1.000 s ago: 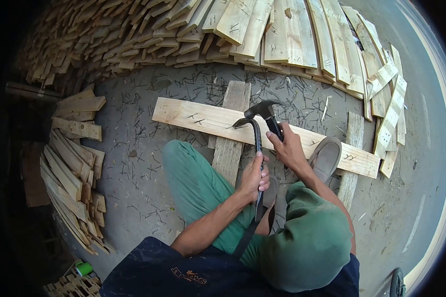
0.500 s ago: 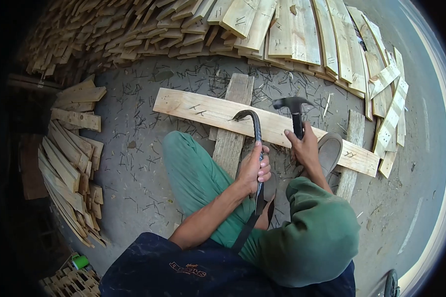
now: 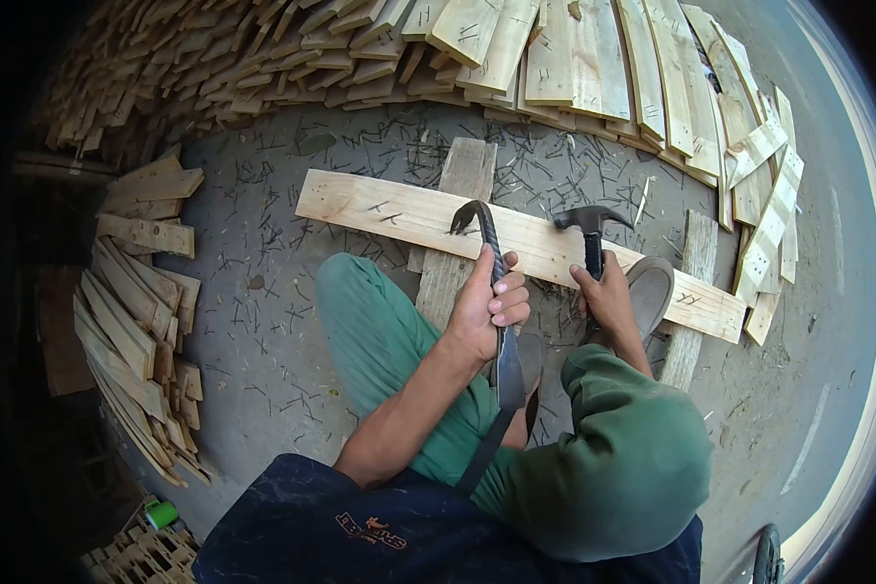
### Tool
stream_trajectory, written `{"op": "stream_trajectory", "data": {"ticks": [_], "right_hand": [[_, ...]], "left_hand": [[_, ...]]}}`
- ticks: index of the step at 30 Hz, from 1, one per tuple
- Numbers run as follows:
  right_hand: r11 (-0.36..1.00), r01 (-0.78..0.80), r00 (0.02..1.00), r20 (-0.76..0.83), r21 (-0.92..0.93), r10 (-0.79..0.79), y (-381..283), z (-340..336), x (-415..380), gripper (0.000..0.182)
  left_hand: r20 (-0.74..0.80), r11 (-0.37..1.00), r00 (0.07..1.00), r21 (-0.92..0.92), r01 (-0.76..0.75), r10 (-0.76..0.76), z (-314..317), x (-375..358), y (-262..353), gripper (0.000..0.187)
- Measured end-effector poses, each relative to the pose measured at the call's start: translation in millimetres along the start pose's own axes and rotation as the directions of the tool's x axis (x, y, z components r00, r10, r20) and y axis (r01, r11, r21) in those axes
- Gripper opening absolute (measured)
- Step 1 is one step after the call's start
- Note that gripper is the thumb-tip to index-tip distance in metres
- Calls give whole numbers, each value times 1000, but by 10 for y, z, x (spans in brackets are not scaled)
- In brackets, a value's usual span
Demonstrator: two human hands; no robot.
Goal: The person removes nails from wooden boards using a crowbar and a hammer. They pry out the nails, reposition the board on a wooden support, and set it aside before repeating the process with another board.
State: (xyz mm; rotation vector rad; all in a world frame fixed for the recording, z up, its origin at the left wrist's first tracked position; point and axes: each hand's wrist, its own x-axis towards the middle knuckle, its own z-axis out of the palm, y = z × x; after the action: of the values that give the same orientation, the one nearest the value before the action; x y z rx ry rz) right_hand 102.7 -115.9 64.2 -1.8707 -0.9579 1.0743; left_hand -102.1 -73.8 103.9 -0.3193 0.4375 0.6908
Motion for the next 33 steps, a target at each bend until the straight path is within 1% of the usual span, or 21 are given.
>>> {"op": "stream_trajectory", "data": {"ticks": [1,3,4,5,6,8,9,11,14,15,18,20,21,23,25,27,28,29,31,32,33], "right_hand": [[999,1,999,34,-43,0,52,-14,-10,38],[996,5,997,71,-89,1,211,-43,35,43],[907,83,996,56,-412,-66,249,-54,71,50],[711,143,988,62,-688,-139,277,-68,102,58],[709,146,988,60,-690,-145,301,-86,111,58],[526,64,998,60,-848,-24,-109,-43,-18,68],[522,69,998,62,-850,-29,-167,-54,-28,68],[440,200,958,81,-875,-274,-236,-54,-29,65],[461,178,974,88,-869,-211,-220,-59,51,62],[458,181,972,89,-870,-216,-128,-56,85,62],[440,203,924,23,-875,-381,60,22,146,63],[437,412,756,33,-799,-653,-121,28,115,60],[434,418,757,42,-798,-652,-256,9,98,60],[732,536,824,70,-420,-562,-763,-30,41,60],[791,494,867,138,-362,-478,-1186,-127,24,61],[808,550,802,403,-212,-440,-1525,-234,4,66],[790,576,749,522,-208,-408,-1711,-271,-73,71],[792,573,749,528,-211,-401,-1800,-255,-83,71],[575,812,384,836,-102,-393,-1916,-168,-67,69],[571,810,429,799,-134,-421,-1849,-40,-88,56],[567,812,426,803,-136,-417,-1825,8,-59,56]], "left_hand": [[0,1000,1000,-5,2,-2,13,10,-38,39],[-155,995,987,94,-14,29,48,41,-114,37],[-220,992,974,126,-22,50,98,38,-147,36],[-215,992,975,125,-23,50,89,43,-163,36],[-225,990,973,142,-25,57,74,58,-167,36],[-229,987,971,157,-31,67,101,49,-141,37],[-219,990,974,137,-22,52,129,31,-103,37],[-208,994,977,110,-20,42,158,34,-40,37],[-185,999,983,24,24,-19,126,51,28,38],[-95,996,995,-87,35,-44,104,75,43,40],[56,960,997,-272,66,-52,130,98,124,42],[105,929,993,-362,80,-44,201,103,160,45],[103,926,994,-369,74,-38,253,119,155,45],[54,924,999,-382,28,-7,335,172,126,45],[36,929,999,-370,-4,18,381,214,96,45],[-77,948,996,-310,-75,53,443,228,68,45],[60,953,995,-298,-54,75,279,293,50,46],[56,951,996,-306,-55,76,320,316,49,46],[-137,961,987,-248,-120,88,452,385,85,45],[-89,961,991,-249,-118,99,515,389,88,49],[-84,960,991,-255,-119,100,513,438,130,49]]}}
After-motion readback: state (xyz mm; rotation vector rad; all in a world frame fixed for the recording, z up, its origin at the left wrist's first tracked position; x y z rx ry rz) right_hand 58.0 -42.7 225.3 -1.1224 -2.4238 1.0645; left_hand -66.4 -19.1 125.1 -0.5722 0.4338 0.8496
